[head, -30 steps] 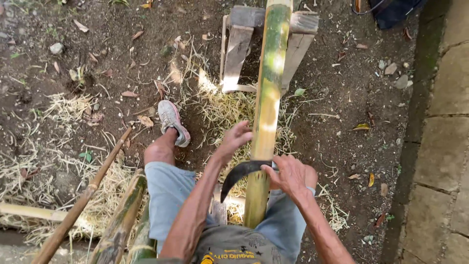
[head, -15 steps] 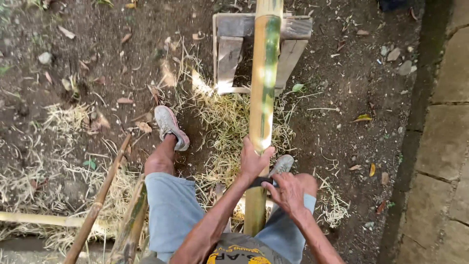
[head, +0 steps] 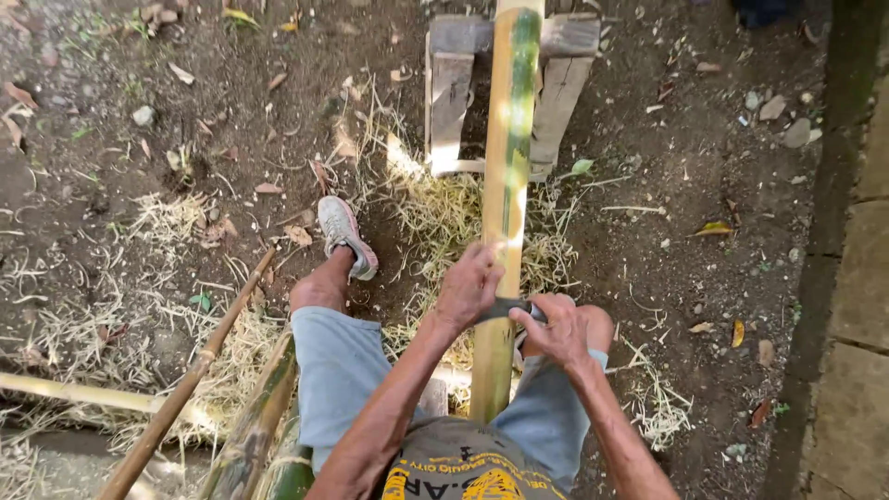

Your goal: Smoothing a bamboo stalk using a curved blade tool.

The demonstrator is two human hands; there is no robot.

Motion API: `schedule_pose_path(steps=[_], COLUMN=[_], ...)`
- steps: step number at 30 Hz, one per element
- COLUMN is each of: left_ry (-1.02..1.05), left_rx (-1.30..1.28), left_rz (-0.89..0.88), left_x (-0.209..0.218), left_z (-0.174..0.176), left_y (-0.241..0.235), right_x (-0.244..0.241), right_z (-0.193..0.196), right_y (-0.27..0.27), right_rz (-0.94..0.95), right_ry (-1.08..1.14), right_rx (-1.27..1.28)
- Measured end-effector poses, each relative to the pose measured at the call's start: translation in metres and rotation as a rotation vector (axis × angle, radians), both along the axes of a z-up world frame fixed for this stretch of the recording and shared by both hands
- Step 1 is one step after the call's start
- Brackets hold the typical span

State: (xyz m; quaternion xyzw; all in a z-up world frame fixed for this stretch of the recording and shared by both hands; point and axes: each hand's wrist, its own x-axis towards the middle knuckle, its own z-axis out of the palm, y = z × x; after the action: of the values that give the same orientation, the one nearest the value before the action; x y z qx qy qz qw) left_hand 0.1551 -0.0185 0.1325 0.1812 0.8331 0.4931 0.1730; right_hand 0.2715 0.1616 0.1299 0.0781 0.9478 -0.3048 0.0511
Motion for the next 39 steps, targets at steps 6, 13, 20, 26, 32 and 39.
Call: schedule_pose_path(steps=[6, 13, 20, 26, 32, 39], left_ry=[0.070, -0.018, -0.008, 0.000, 0.067, 0.138], left_rx=[0.197, 0.177, -0.001, 0.019, -0.008, -0.007], left_rz=[0.120, 0.473, 0.187, 0.355, 0.356, 0.330], left_x=[0.006, -0.050, -0.066, -0.147, -0.162, -0.134], left_z=[-0.063, -0.024, -0.055, -0.077, -0.089, -0.104], left_y=[0.018, -0.007, -0.019, 0.019, 0.031, 0.022], right_x=[0.012, -0.014, -0.120, -0.208, -0.224, -0.192], right_z=[-0.010, -0.011, -0.052, -0.060, -0.070, -0.098], right_y=[-0.005, 0.001, 0.046, 0.078, 0.085, 0.084], right_rz=[-0.093, -0.164, -0.233, -0.160, -0.231, -0.174], right_ry=[-0.031, -0.063, 0.116, 0.201, 0.173, 0.328], right_rx=[-0.038, -0.047, 0.058, 0.016, -0.055, 0.055])
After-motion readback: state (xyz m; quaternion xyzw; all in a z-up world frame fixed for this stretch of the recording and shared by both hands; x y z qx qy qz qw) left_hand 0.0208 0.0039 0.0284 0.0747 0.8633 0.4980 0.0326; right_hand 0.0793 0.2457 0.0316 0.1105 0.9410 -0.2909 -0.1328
